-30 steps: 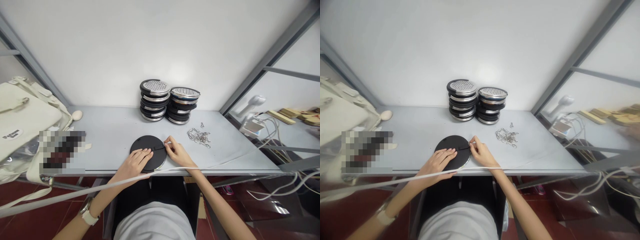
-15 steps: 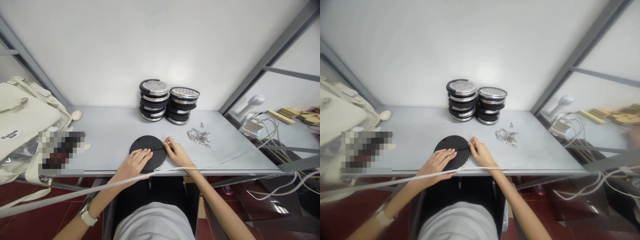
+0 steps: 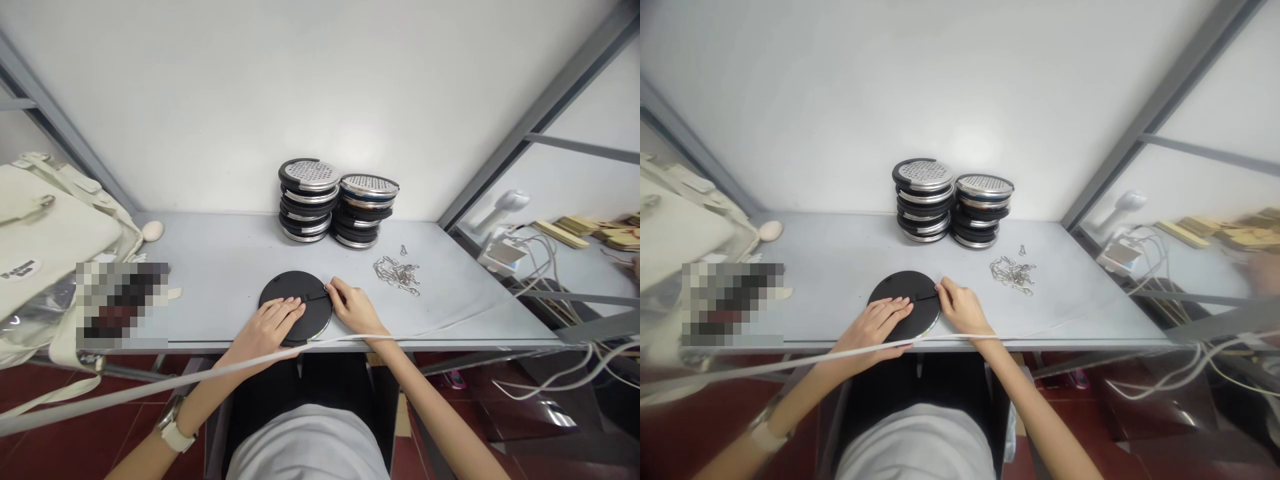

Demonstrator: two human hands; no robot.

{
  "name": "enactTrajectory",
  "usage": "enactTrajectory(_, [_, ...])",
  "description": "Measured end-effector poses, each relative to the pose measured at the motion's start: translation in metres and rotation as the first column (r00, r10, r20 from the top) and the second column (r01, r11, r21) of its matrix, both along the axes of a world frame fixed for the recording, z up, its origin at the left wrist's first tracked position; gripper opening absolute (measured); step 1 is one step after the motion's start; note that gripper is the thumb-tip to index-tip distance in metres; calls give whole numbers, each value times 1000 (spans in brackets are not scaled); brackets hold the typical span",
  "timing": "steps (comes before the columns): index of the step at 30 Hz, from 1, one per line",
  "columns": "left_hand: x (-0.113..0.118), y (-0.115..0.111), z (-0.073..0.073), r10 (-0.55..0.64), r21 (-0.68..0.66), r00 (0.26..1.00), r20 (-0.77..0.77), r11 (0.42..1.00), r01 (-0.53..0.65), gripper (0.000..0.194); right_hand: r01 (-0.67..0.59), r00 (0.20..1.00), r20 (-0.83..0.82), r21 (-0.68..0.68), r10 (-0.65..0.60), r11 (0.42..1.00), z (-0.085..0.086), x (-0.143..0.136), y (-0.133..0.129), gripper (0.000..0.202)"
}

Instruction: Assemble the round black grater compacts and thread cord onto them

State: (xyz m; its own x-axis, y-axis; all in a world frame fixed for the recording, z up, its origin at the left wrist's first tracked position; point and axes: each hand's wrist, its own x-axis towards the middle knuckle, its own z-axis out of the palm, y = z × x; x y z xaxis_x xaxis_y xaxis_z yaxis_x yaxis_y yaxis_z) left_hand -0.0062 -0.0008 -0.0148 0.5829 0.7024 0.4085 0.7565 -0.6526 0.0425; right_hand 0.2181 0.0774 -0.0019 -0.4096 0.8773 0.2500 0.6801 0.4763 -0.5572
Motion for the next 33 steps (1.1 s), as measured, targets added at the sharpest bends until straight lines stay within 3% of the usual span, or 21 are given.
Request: enactTrajectory(33, [0, 0, 0, -2, 13, 1000, -11, 1000, 2, 61, -29, 985, 174, 59, 18, 998, -2, 1, 3, 29])
